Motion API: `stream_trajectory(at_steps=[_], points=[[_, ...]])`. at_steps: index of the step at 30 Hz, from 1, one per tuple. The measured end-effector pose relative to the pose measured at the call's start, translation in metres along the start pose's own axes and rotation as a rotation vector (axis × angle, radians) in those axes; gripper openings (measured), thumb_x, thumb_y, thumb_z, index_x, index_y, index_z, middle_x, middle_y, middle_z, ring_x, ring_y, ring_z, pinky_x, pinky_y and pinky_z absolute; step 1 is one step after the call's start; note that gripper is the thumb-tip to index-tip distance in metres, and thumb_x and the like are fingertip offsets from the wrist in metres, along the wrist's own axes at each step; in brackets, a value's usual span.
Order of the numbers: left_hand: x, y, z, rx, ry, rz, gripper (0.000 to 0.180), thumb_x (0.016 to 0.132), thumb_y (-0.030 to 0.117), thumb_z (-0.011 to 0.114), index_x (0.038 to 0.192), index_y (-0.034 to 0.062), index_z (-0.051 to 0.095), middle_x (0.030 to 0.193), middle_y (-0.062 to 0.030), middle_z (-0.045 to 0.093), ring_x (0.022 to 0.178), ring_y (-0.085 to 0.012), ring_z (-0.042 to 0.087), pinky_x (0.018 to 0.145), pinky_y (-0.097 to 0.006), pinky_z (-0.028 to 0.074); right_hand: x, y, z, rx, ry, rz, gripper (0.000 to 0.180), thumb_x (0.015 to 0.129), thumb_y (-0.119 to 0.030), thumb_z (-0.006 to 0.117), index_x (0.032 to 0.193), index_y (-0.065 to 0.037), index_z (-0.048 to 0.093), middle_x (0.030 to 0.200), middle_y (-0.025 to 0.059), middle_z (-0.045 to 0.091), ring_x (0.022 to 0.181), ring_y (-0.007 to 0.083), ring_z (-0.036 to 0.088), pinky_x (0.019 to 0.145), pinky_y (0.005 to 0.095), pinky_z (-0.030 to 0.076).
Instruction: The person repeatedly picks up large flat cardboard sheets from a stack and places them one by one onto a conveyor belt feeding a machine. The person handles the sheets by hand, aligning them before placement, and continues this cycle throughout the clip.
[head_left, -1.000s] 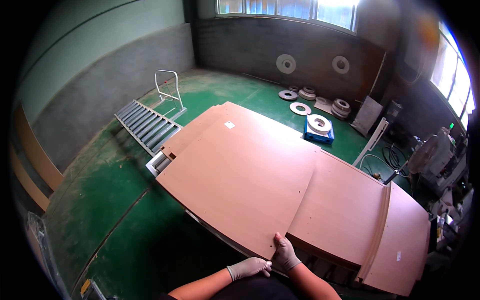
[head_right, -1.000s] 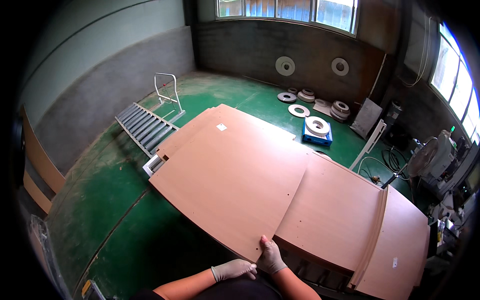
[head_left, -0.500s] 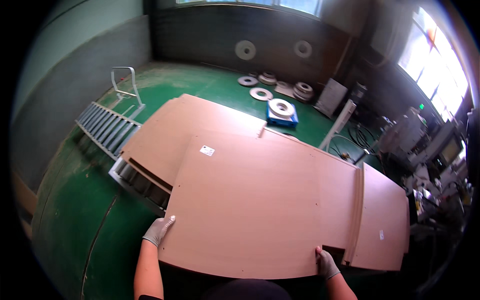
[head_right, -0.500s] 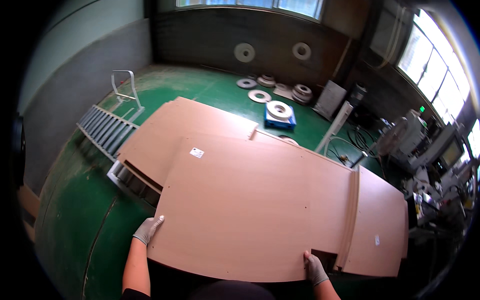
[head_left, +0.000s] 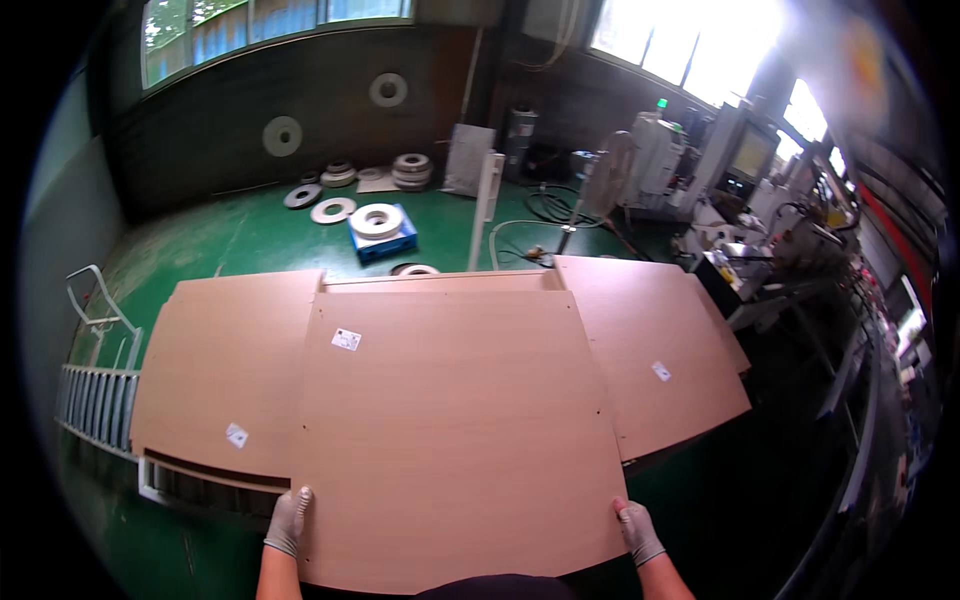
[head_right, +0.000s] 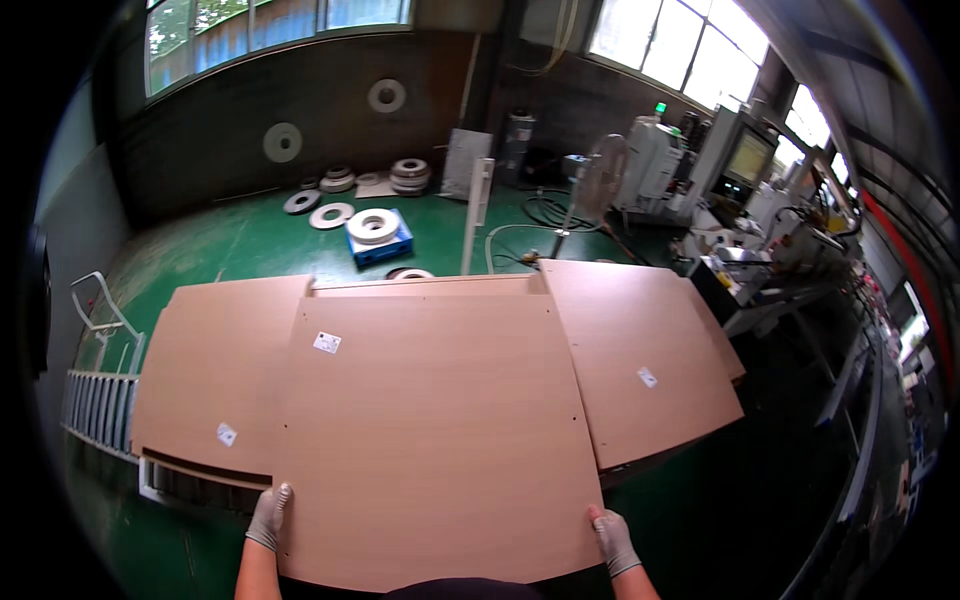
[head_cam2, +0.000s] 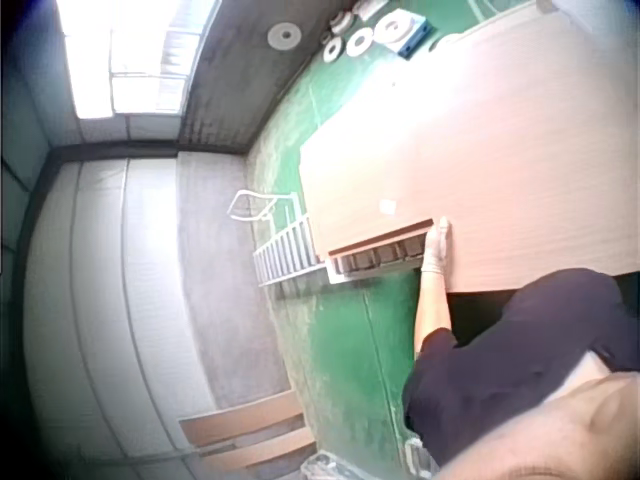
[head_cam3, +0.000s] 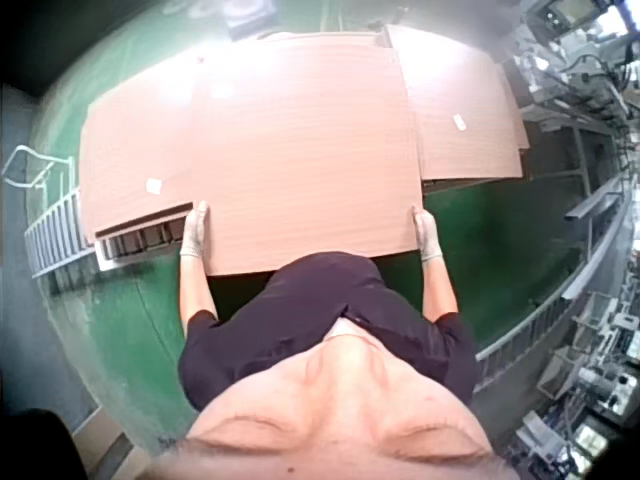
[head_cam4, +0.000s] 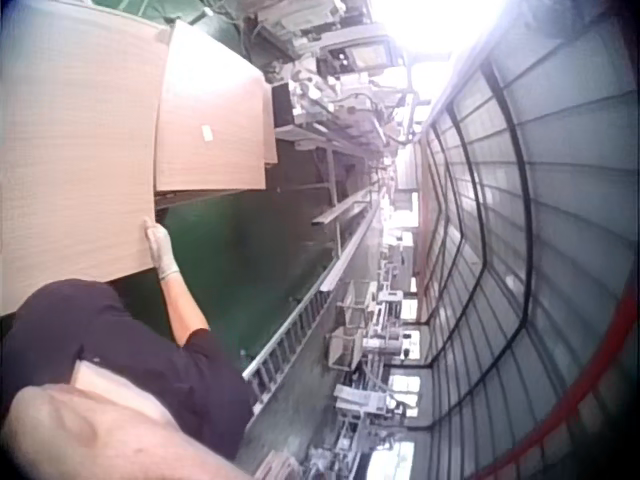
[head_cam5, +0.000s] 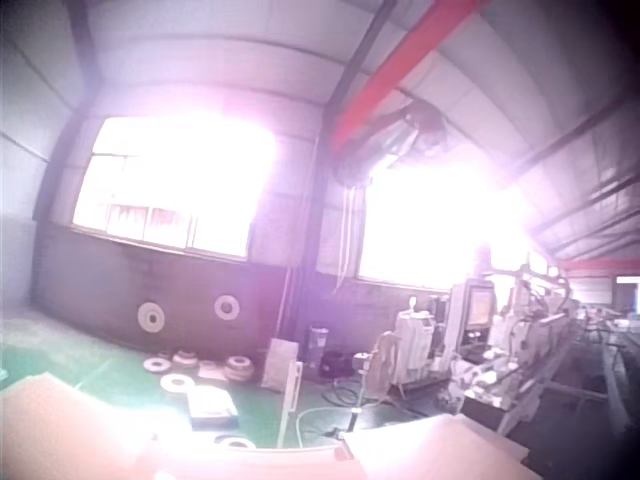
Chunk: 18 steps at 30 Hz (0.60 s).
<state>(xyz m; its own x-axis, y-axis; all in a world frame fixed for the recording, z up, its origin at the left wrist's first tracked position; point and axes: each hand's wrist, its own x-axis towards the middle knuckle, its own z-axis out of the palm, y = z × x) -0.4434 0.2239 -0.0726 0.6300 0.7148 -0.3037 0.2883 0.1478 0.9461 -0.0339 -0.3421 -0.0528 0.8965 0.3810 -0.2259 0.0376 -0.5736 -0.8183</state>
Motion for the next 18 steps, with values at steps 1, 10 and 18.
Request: stream_trajectory(at_steps=[1,10,18], points=[[0.011,0.01,0.012,0.095,-0.018,0.012,0.055,0.106,0.043,0.059,0.127,-0.0068,0.065,0.115,-0.0072,0.07,0.104,-0.0162,0.061,0.095,-0.034,0.05,-0.005,0.019,-0.01,0.044,0.027,0.089,0.05,0.105,-0.044,0.058,0.09,0.003,0.071,0.08,0.0019,0.066,0.076,0.0118,0.058,0.069,0.0313,0.049],[0.062,0.079,0.168,0.078,-0.104,-0.261,0.044,0.107,0.039,0.054,0.121,0.0026,0.073,0.104,-0.0012,0.067,0.099,-0.0189,0.058,0.091,-0.038,0.049,-0.019,0.133,-0.091,0.356,0.118,0.271,0.055,0.097,-0.044,0.069,0.123,0.004,0.068,0.117,0.0103,0.072,0.107,0.0171,0.065,0.095,0.0328,0.051],[0.059,0.131,0.349,0.322,-0.219,-0.062,0.059,0.108,0.042,0.049,0.141,-0.0058,0.057,0.14,-0.0129,0.06,0.13,-0.0267,0.052,0.113,-0.039,0.042,0.053,0.128,-0.216,0.203,0.357,0.098,0.046,0.094,-0.029,0.074,0.126,0.002,0.065,0.121,0.0151,0.071,0.11,0.022,0.067,0.099,0.0348,0.051]])
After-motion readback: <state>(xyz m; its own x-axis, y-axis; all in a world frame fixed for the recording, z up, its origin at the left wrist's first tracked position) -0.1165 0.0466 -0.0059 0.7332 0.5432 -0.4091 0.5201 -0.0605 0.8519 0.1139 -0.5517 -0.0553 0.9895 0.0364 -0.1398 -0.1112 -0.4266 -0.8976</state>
